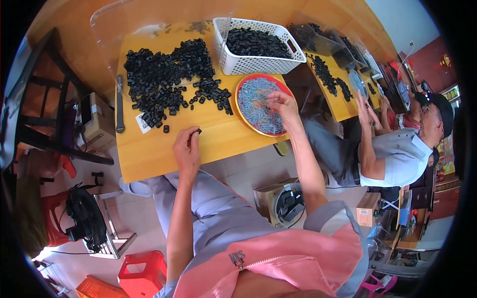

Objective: The person repeatedly takes small components from a plate and black plastic pieces from the table, then inserts the small components into the black plastic pieces by hand.

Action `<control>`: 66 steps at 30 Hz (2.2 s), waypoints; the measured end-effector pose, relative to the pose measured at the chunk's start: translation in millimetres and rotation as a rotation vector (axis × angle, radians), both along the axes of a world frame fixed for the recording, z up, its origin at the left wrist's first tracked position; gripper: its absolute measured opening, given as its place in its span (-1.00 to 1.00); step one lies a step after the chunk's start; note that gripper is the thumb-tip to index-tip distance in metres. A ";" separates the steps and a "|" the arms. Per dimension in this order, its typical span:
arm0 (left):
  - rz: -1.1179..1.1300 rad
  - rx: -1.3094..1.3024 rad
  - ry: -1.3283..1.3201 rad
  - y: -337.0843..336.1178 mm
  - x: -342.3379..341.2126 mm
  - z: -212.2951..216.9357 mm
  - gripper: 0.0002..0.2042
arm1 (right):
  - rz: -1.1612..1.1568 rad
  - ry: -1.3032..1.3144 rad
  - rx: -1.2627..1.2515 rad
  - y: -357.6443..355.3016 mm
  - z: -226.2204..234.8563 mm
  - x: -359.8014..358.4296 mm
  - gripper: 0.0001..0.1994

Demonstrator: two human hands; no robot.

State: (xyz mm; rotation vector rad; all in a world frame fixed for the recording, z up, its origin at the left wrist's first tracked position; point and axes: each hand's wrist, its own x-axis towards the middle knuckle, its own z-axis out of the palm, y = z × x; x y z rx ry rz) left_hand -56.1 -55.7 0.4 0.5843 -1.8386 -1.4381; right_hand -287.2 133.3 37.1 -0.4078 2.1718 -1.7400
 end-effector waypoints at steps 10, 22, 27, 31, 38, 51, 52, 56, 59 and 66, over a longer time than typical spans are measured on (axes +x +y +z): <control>-0.002 -0.002 -0.025 0.2 -0.7 -0.1 -0.87 | 0.004 0.091 -0.048 2.7 -1.3 0.0 -0.71; 0.000 0.016 -0.017 1.4 -1.0 0.2 -0.88 | -0.027 0.080 -0.128 9.6 -1.1 1.6 -0.71; 0.008 -0.030 -0.023 0.9 3.1 4.1 -0.88 | -0.009 -0.072 -0.091 7.5 -4.9 -0.7 -0.75; -0.010 -0.004 -0.016 2.5 2.2 3.0 -0.88 | 0.006 -0.052 -0.133 7.5 -3.3 2.3 -0.79; 0.003 -0.023 -0.028 1.5 2.2 3.0 -0.88 | 0.030 0.056 -0.025 4.4 0.2 3.3 -0.81; -0.007 0.000 -0.026 0.2 4.7 -0.2 -0.89 | 0.017 0.004 -0.014 -4.0 0.1 8.7 -0.88; 0.009 -0.025 -0.023 -1.3 6.6 -0.8 -0.89 | 0.013 0.016 -0.026 -5.8 2.1 13.1 -0.89; -0.011 0.039 0.009 -2.3 2.9 -9.8 -0.88 | 0.122 0.024 -0.033 -12.8 18.5 35.7 -0.92; -0.137 0.272 0.128 -6.5 4.5 -7.8 -0.86 | 0.264 -0.003 -0.031 -35.9 24.5 65.2 -0.92; -0.192 0.392 0.167 -10.1 8.3 -5.2 -0.84 | 0.481 -0.019 -0.142 -98.8 6.0 118.8 -0.90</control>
